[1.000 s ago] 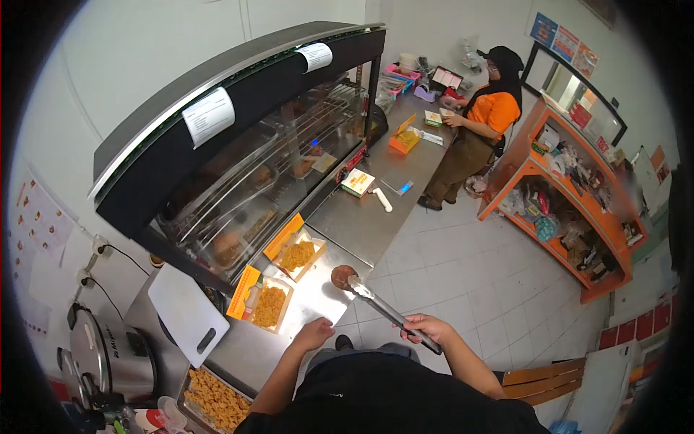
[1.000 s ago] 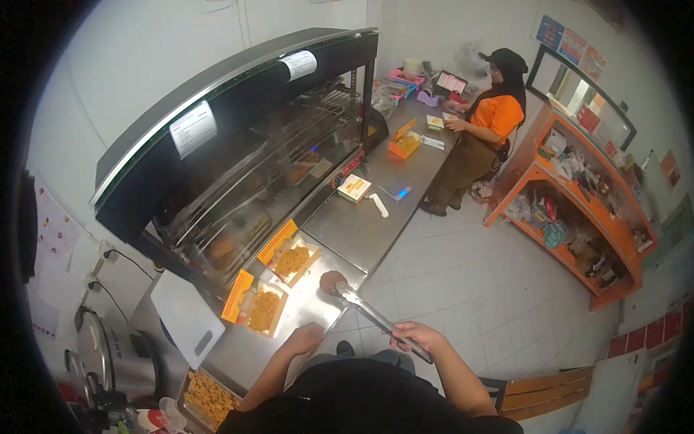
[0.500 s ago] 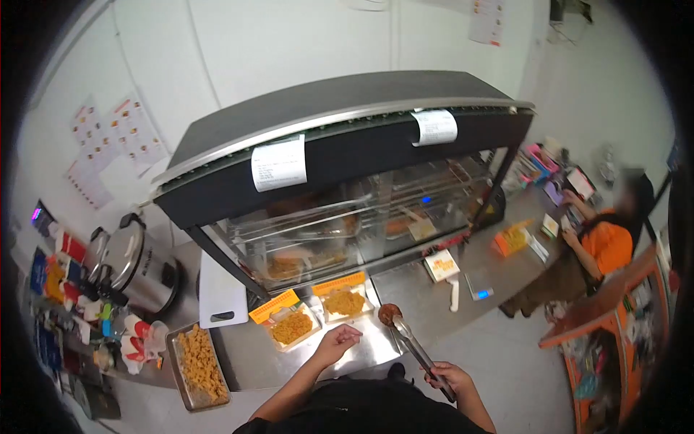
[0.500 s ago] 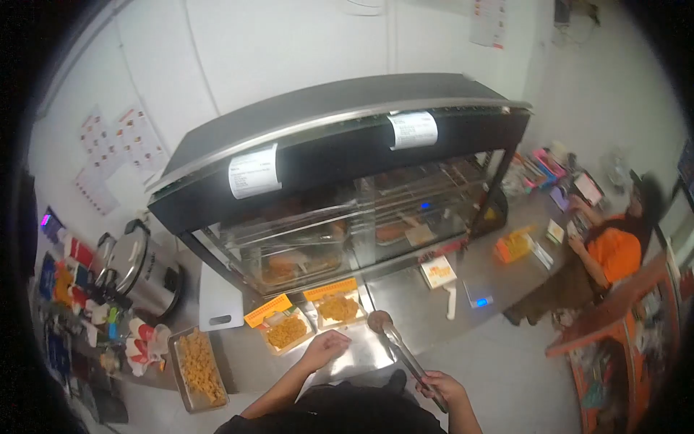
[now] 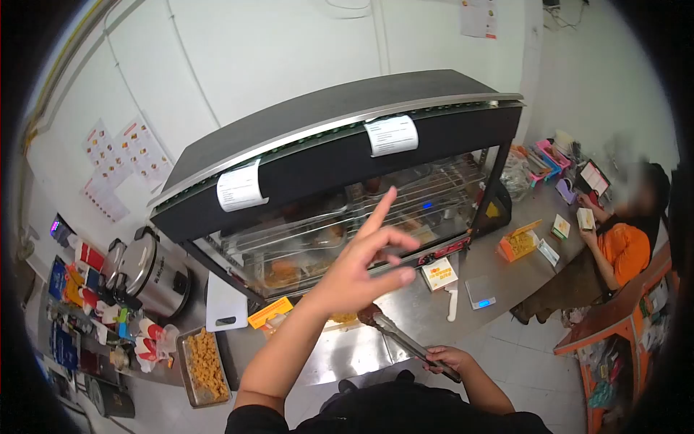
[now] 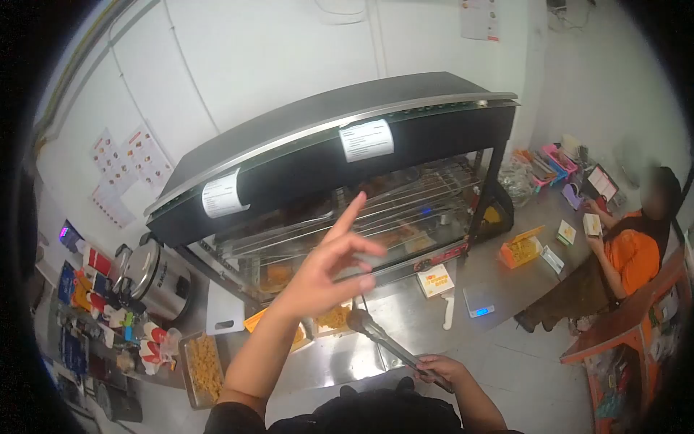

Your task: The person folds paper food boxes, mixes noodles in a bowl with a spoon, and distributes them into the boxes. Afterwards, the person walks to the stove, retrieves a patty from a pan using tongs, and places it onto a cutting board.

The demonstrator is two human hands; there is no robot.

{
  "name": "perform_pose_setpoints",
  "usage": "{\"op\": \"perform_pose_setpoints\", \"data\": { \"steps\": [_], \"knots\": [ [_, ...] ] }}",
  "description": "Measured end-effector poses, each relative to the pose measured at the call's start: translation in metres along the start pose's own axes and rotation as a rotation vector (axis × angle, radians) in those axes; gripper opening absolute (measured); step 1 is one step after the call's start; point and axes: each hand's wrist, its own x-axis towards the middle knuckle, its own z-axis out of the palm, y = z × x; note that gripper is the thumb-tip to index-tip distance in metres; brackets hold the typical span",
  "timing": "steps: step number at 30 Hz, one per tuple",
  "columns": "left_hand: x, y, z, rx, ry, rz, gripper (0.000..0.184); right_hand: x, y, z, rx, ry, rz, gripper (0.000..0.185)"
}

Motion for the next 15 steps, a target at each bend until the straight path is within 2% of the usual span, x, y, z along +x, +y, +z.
{"op": "perform_pose_setpoints", "data": {
  "steps": [6, 9, 11, 15],
  "knots": [
    [0.079, -0.013, 0.002, 0.028, 0.032, -0.047, 0.036, -0.013, 0.010, 0.004, -0.032, -0.026, -0.022, 0.039],
    [0.096, -0.023, -0.003, 0.056, 0.079, -0.036, 0.034, -0.023, 0.016, 0.003, 0.009, 0.037, -0.045, 0.038],
    [0.090, -0.024, 0.003, -0.027, 0.103, -0.031, 0.035, -0.025, 0.022, -0.006, 0.062, 0.013, -0.057, 0.040],
    [0.033, -0.037, 0.030, -0.205, -0.004, -0.089, 0.039, -0.029, 0.039, -0.017, 0.115, 0.044, -0.102, 0.040]
  ]
}}
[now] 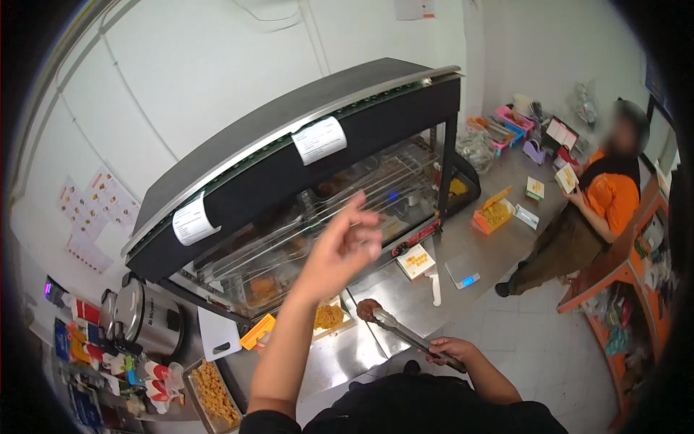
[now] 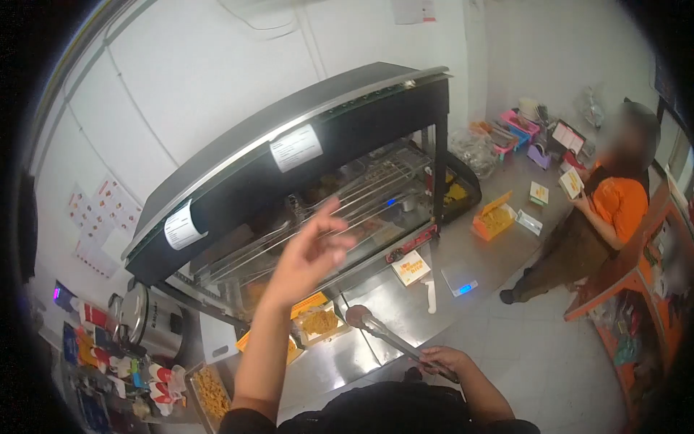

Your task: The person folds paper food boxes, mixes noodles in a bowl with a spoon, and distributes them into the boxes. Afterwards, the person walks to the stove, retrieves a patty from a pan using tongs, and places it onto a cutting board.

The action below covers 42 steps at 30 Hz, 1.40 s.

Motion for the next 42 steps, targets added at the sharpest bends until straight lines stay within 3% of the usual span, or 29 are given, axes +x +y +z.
{"op": "perform_pose_setpoints", "data": {
  "steps": [3, 5, 9, 12, 13, 15, 16, 17, 18, 24, 29, 31, 32, 34, 36, 38, 39, 42],
  "knots": [
    [-0.066, -0.053, 0.005, -0.147, -0.154, -0.275, 0.039, -0.001, -0.007, 0.011, -0.073, 0.028, -0.010, 0.040],
    [-0.127, -0.112, 0.003, -0.296, -0.072, -0.480, 0.036, -0.002, -0.004, 0.011, -0.125, 0.096, 0.010, 0.041],
    [-0.298, -0.215, -0.007, 0.001, 0.181, -0.730, 0.022, 0.005, -0.009, 0.017, -0.073, 0.049, 0.018, 0.040],
    [-0.421, -0.249, 0.006, -0.093, 0.462, -1.040, 0.013, 0.030, -0.005, 0.008, -0.140, 0.010, 0.053, 0.039],
    [-0.462, -0.255, 0.016, -0.149, 0.569, -1.164, 0.013, 0.039, -0.004, 0.007, -0.136, -0.018, 0.065, 0.038],
    [-0.626, -0.354, 0.031, -0.047, 0.746, -1.296, 0.033, 0.056, -0.003, 0.013, -0.101, -0.076, 0.109, 0.037],
    [-0.640, -0.331, 0.048, 0.442, 0.481, -1.180, 0.048, 0.065, -0.003, 0.016, -0.146, -0.067, 0.135, 0.036],
    [-0.674, -0.314, 0.062, 0.302, 0.452, -1.447, 0.048, 0.074, -0.004, 0.019, -0.193, -0.060, 0.160, 0.036],
    [-0.694, -0.305, 0.073, 0.256, 0.426, -1.538, 0.047, 0.083, -0.006, 0.025, -0.242, -0.057, 0.190, 0.036],
    [-0.751, -0.297, 0.083, 0.113, 0.437, -1.561, 0.046, 0.118, -0.012, 0.088, -0.392, -0.157, 0.212, 0.027],
    [-0.796, -0.351, 0.030, -0.002, 0.492, -1.484, 0.047, 0.154, 0.035, 0.133, -0.472, -0.087, 0.283, 0.027],
    [-0.807, -0.371, -0.005, -0.054, 0.584, -1.473, 0.048, 0.168, 0.051, 0.169, -0.496, -0.081, 0.282, 0.028],
    [-0.796, -0.371, -0.025, -0.150, 0.730, -1.515, 0.047, 0.177, 0.054, 0.189, -0.521, -0.081, 0.279, 0.029],
    [-0.810, -0.376, -0.061, -0.024, 0.565, -1.442, 0.050, 0.198, 0.072, 0.221, -0.505, -0.042, 0.306, 0.032],
    [-0.820, -0.370, -0.089, -0.078, 0.610, -1.528, 0.050, 0.223, 0.090, 0.257, -0.508, -0.069, 0.322, 0.033],
    [-0.861, -0.380, -0.111, -0.130, 0.522, -1.413, 0.051, 0.244, 0.101, 0.302, -0.564, -0.027, 0.339, 0.031],
    [-0.859, -0.361, -0.115, -0.152, 0.650, -1.468, 0.049, 0.253, 0.104, 0.323, -0.579, -0.021, 0.350, 0.031],
    [-0.864, -0.318, -0.127, -0.181, 0.593, -1.558, 0.043, 0.292, 0.118, 0.367, -0.586, 0.004, 0.298, 0.029]
  ]
}}
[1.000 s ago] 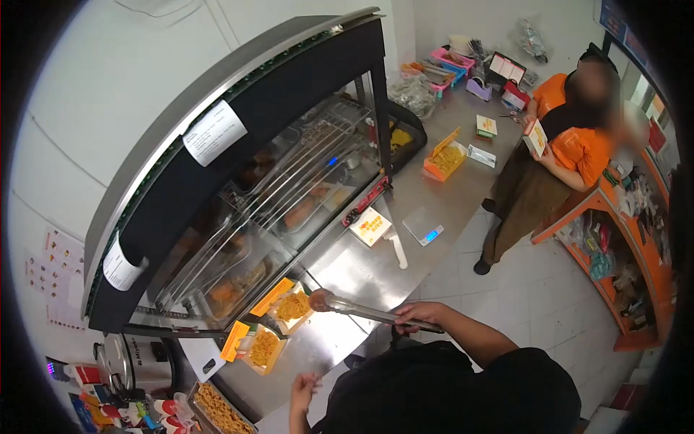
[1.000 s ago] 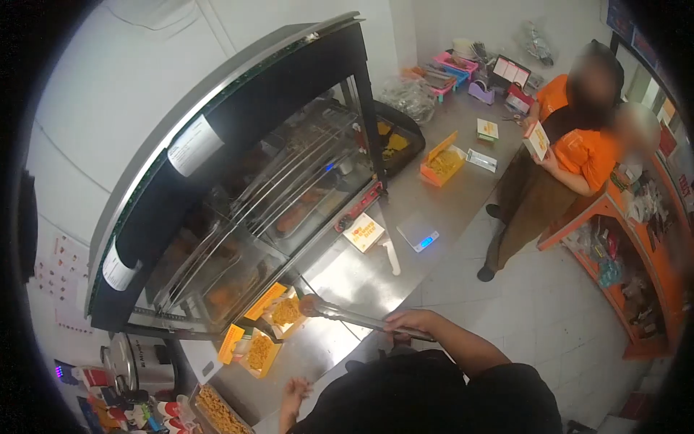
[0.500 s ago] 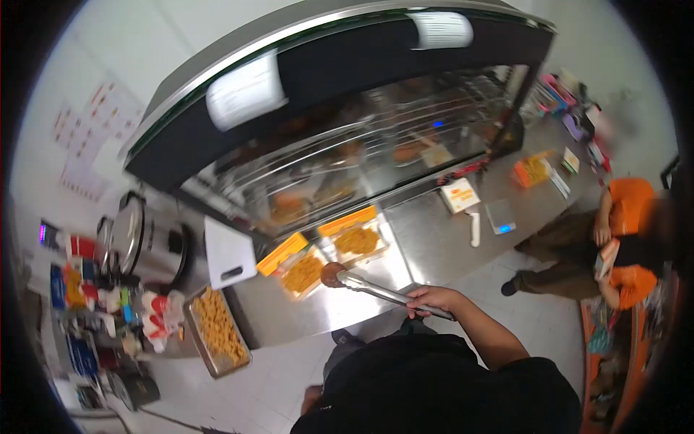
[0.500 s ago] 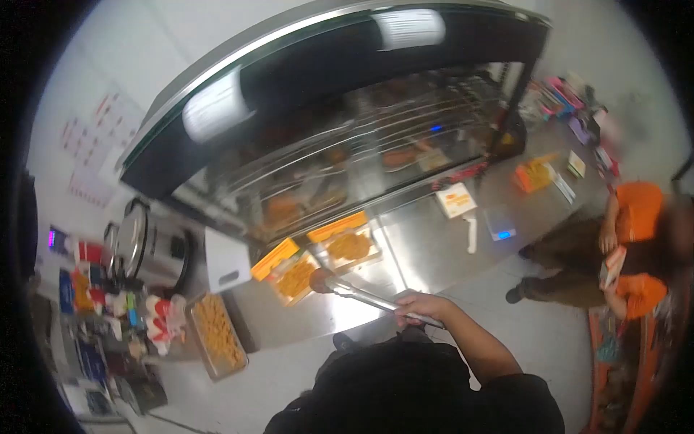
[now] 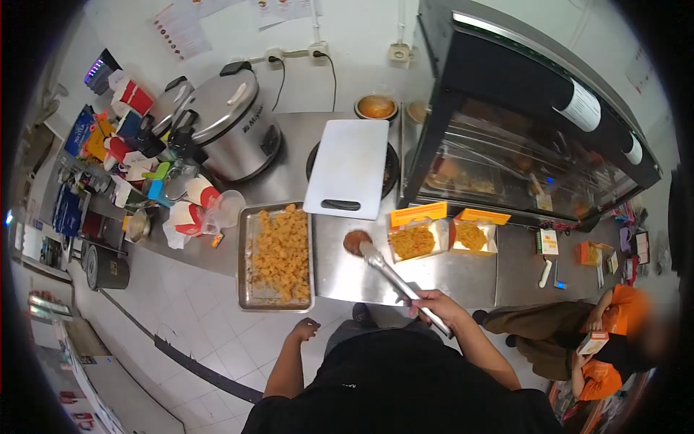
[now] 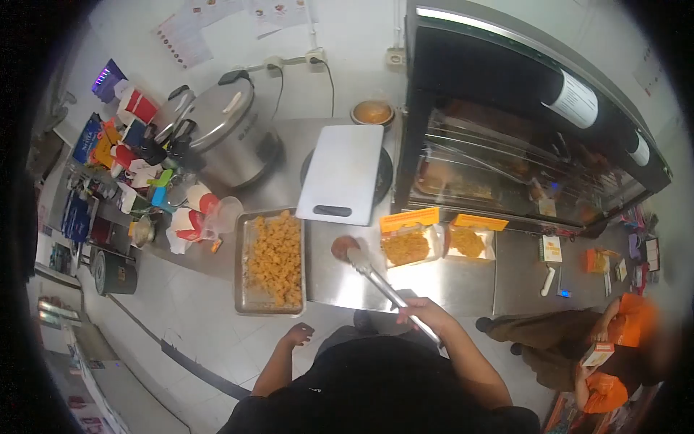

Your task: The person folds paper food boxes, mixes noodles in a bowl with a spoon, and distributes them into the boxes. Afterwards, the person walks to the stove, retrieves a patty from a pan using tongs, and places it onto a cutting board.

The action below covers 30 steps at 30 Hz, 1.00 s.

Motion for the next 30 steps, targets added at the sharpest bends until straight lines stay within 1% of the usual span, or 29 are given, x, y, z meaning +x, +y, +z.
{"op": "perform_pose_setpoints", "data": {
  "steps": [2, 4, 6, 7, 8, 10, 11, 14, 17, 18, 20, 21, 23, 26, 28, 30],
  "knots": [
    [0.010, -0.031, -0.007, -0.087, -0.018, 0.011, 0.045, 0.029, -0.023, 0.022, 0.032, 0.046, -0.056, 0.029],
    [0.012, -0.055, -0.006, -0.154, -0.006, 0.006, 0.050, 0.063, -0.054, 0.040, 0.062, 0.161, -0.041, 0.030],
    [0.011, -0.079, -0.003, -0.158, -0.021, -0.017, 0.050, 0.104, -0.079, 0.042, 0.182, 0.128, -0.060, 0.030],
    [0.009, -0.092, 0.000, -0.216, -0.063, -0.011, 0.050, 0.115, -0.085, 0.043, 0.241, 0.110, -0.070, 0.031],
    [0.004, -0.102, 0.001, -0.274, -0.104, -0.004, 0.049, 0.117, -0.086, 0.046, 0.233, 0.145, -0.048, 0.032],
    [-0.008, -0.113, 0.008, -0.260, -0.075, -0.025, 0.047, 0.121, -0.089, 0.053, 0.223, 0.216, -0.010, 0.033],
    [-0.015, -0.116, 0.012, -0.273, -0.038, -0.049, 0.047, 0.108, -0.083, 0.061, 0.132, 0.269, -0.019, 0.038],
    [-0.032, -0.127, 0.019, -0.371, -0.014, -0.072, 0.042, 0.074, -0.041, 0.071, -0.343, 0.284, -0.201, 0.045],
    [-0.028, -0.152, 0.025, -0.389, -0.070, -0.082, 0.039, 0.054, -0.016, 0.079, -1.034, 0.536, -0.411, 0.046],
    [-0.022, -0.162, 0.023, -0.349, -0.091, -0.079, 0.039, 0.057, -0.009, 0.079, -1.070, 0.547, -0.370, 0.047],
    [-0.017, -0.160, 0.017, -0.272, -0.128, -0.062, 0.039, 0.067, -0.005, 0.077, -1.146, 0.568, -0.298, 0.049],
    [-0.016, -0.161, 0.017, -0.286, -0.074, -0.086, 0.038, 0.069, -0.001, 0.075, -1.175, 0.577, -0.347, 0.047],
    [-0.032, -0.142, 0.010, -0.310, 0.040, -0.133, 0.037, 0.065, -0.005, 0.082, -1.226, 0.596, -0.450, 0.046],
    [-0.032, -0.126, 0.000, -0.381, 0.071, -0.050, 0.035, 0.053, -0.063, 0.097, -1.339, 0.792, -0.397, 0.037],
    [-0.034, -0.118, -0.003, -0.351, 0.073, -0.029, 0.033, 0.075, -0.104, 0.088, -1.517, 0.958, -0.570, 0.030],
    [-0.031, -0.105, -0.008, -0.289, 0.054, -0.003, 0.033, 0.109, -0.122, 0.067, -1.712, 1.016, -0.548, 0.026]
  ]
}}
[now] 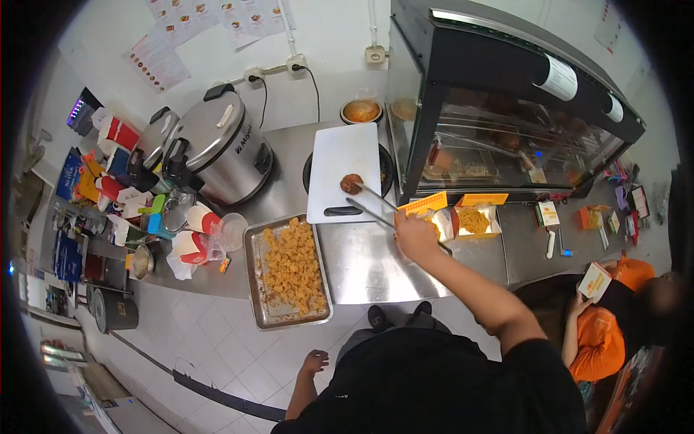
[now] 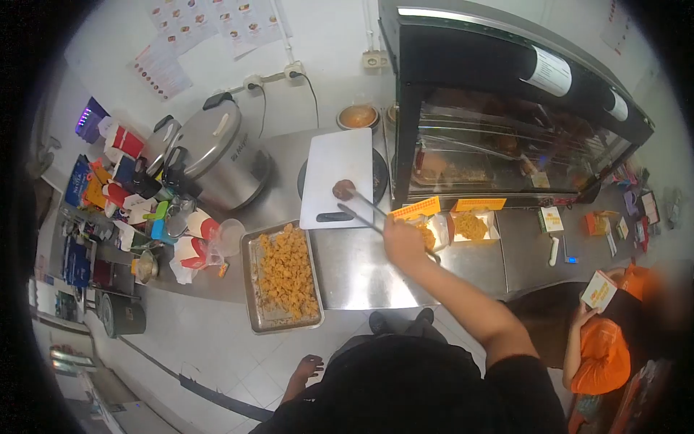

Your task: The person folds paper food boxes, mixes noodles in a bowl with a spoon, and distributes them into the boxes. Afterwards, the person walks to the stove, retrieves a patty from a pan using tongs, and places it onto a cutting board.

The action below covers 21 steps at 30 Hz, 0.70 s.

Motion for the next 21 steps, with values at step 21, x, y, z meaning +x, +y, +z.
{"op": "perform_pose_setpoints", "data": {
  "steps": [21],
  "knots": [
    [-0.003, -0.037, 0.006, -0.291, -0.043, 0.020, 0.028, -0.053, -0.055, 0.034, 1.237, -0.133, 0.708, 0.041]
  ]
}}
